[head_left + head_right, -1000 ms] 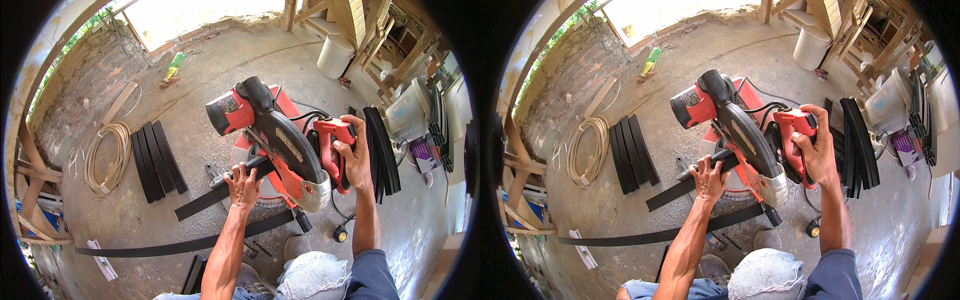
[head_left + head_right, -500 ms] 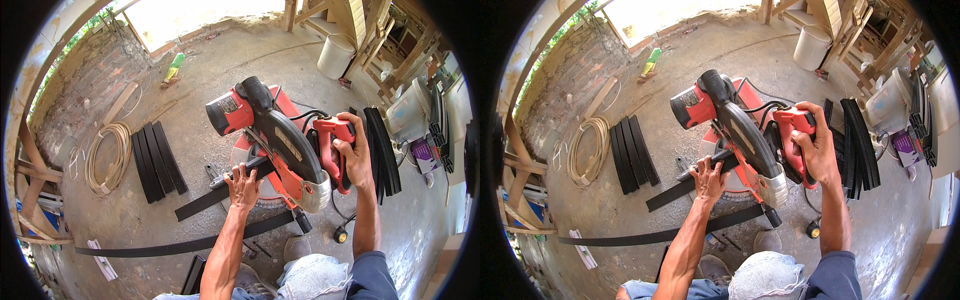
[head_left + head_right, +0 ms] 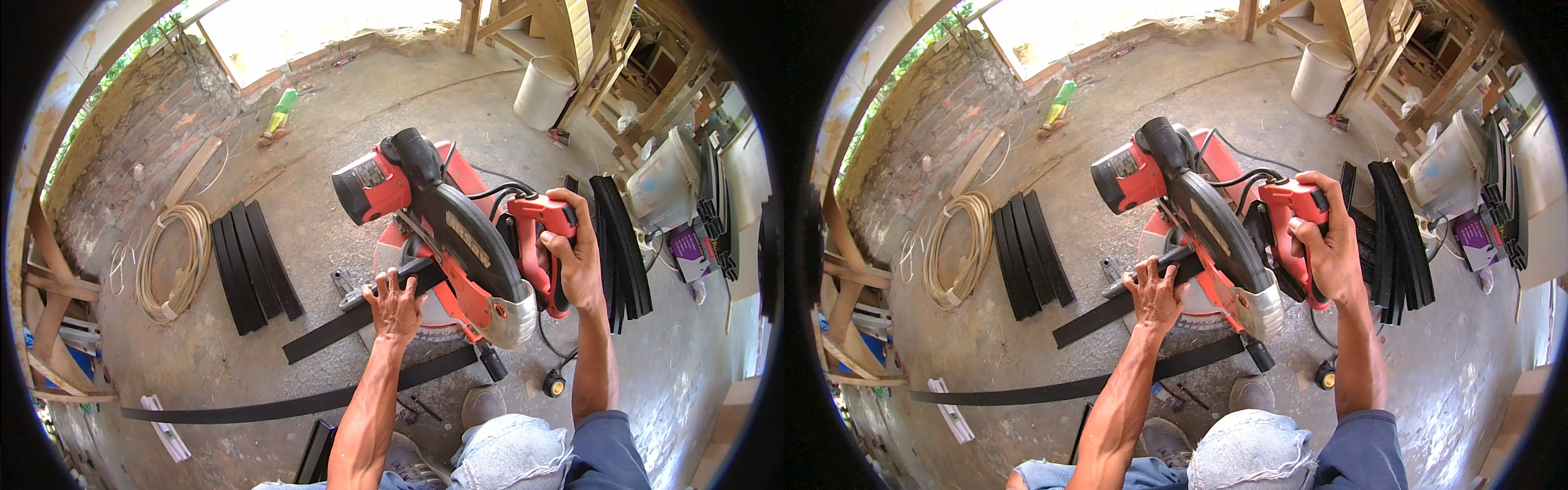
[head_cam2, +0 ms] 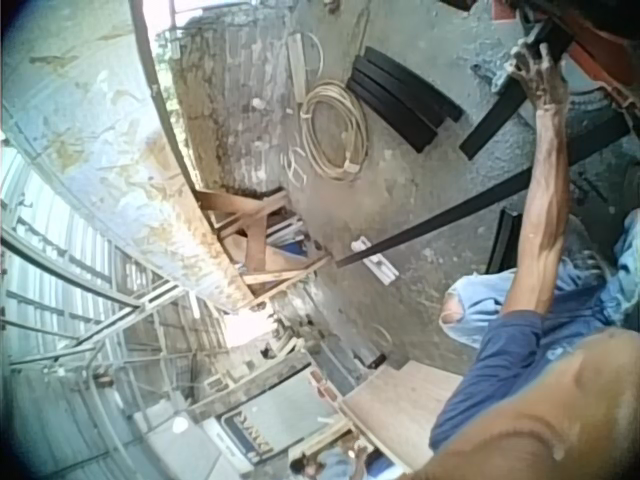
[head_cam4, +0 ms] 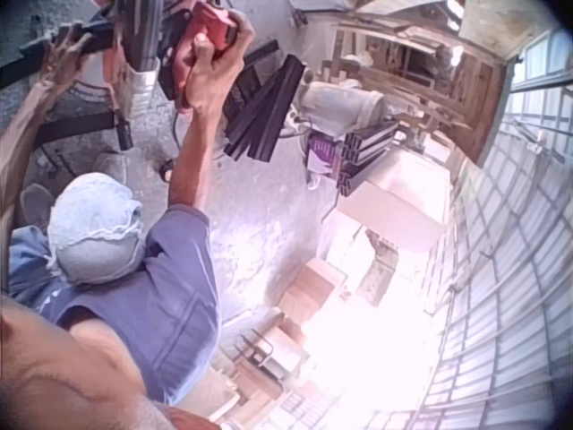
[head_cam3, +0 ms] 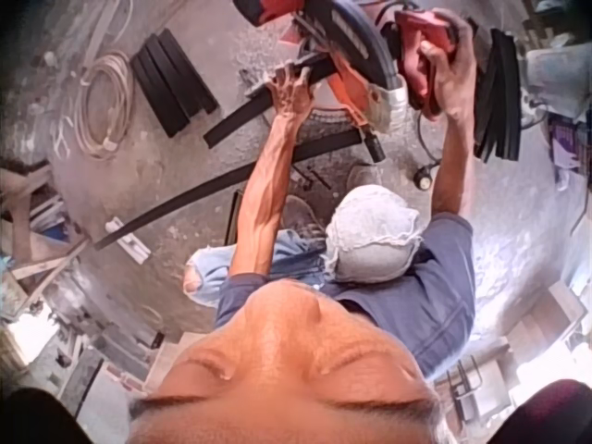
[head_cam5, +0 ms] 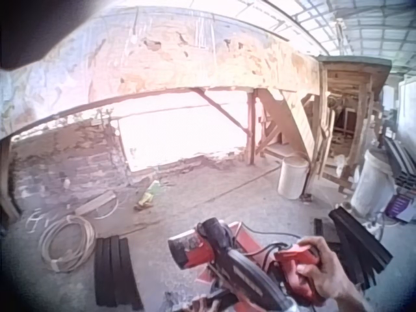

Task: The person measures a piece of dark wood with a measuring tape, marks it, and then cuts it using a miter saw.

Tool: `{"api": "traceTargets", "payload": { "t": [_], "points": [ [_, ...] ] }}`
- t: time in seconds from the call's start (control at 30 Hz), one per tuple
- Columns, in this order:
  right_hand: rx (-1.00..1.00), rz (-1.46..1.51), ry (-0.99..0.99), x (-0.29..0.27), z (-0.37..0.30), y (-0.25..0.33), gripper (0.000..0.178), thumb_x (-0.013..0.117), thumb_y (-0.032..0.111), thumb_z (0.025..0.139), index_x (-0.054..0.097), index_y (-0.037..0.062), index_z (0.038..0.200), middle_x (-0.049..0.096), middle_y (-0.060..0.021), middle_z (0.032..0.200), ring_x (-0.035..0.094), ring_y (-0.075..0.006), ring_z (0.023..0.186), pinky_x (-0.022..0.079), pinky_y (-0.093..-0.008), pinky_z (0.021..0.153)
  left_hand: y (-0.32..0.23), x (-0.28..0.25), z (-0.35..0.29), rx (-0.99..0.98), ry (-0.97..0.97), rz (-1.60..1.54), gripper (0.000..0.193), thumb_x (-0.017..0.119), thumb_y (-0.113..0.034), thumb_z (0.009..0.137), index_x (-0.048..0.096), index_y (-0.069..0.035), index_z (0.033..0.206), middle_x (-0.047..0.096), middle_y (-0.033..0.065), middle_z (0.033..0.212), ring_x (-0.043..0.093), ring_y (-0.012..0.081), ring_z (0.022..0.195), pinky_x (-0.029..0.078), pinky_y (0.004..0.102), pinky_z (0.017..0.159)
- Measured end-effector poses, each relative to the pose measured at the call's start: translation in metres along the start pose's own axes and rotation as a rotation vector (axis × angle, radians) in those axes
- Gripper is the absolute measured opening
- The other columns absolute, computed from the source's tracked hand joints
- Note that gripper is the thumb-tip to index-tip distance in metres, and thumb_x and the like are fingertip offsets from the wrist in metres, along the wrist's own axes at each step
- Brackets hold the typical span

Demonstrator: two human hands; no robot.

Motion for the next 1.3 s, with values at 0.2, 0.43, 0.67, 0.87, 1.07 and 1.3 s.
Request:
{"api": "traceTargets", "payload": {
  "t": [0.2,0.43,0.67,0.87,1.07,1.3],
  "points": [
    [0.037,0.027,0.002,0.001,0.000,0.003,0.048,0.050,-0.003,0.089,0.048,0.0071,0.136,0.055,-0.0004,0.077,0.050,-0.0059,0.062,0.046,-0.0243,0.058,0.000,0.000,0.000,-0.009,0.014,0.001,0.044,0.075,-0.039,0.086,0.070,-0.016,0.122,0.048,0.0117,0.130,0.040,0.0316,0.126,0.025,0.0628,0.103],
    [0.006,0.034,0.021,-0.002,0.002,0.004,0.031,0.047,0.017,0.106,0.049,0.0087,0.135,0.056,-0.0009,0.075,0.050,-0.0062,0.060,0.044,-0.0231,0.057,-0.002,-0.011,0.003,-0.019,0.079,-0.001,0.044,0.074,-0.036,0.087,0.069,-0.016,0.126,0.048,0.0130,0.133,0.041,0.0326,0.127,0.025,0.0600,0.106],
    [0.067,0.213,0.041,-0.001,0.006,0.002,0.042,0.033,0.042,0.112,0.050,0.0086,0.131,0.063,-0.0058,0.075,0.056,-0.0094,0.060,0.047,-0.0232,0.059,-0.002,-0.014,0.005,-0.017,0.166,0.072,0.044,0.075,-0.034,0.085,0.067,-0.019,0.125,0.047,0.0136,0.134,0.041,0.0338,0.128,0.027,0.0598,0.106],
    [0.166,0.371,0.092,-0.005,0.013,0.015,0.036,0.041,0.036,0.110,0.051,0.0090,0.130,0.064,-0.0080,0.076,0.060,-0.0111,0.063,0.049,-0.0238,0.062,-0.006,-0.014,0.004,-0.030,0.135,0.060,0.044,0.078,-0.033,0.081,0.069,-0.018,0.122,0.048,0.0133,0.132,0.041,0.0339,0.128,0.026,0.0602,0.105],
    [0.243,0.348,0.089,-0.008,0.024,0.022,0.034,0.052,0.039,0.105,0.059,0.0134,0.127,0.060,-0.0028,0.072,0.057,-0.0086,0.060,0.045,-0.0230,0.055,-0.008,-0.011,0.004,-0.040,0.093,0.055,0.045,0.079,-0.031,0.078,0.070,-0.019,0.120,0.050,0.0125,0.129,0.043,0.0325,0.126,0.026,0.0594,0.106],
    [0.217,0.390,0.186,-0.004,0.039,0.018,0.035,0.046,0.039,0.108,0.057,0.0118,0.127,0.057,-0.0018,0.068,0.051,-0.0086,0.057,0.040,-0.0251,0.053,-0.010,-0.020,0.009,-0.076,0.191,0.084,0.049,0.081,-0.029,0.075,0.069,-0.020,0.121,0.048,0.0115,0.134,0.040,0.0319,0.130,0.025,0.0612,0.108]
  ]
}}
Point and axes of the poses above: each hand's wrist, its own z-axis towards the middle knuckle, its own x-axis out of the palm, y = z × x, the point moved 1 cm from there along z, towards the middle knuckle
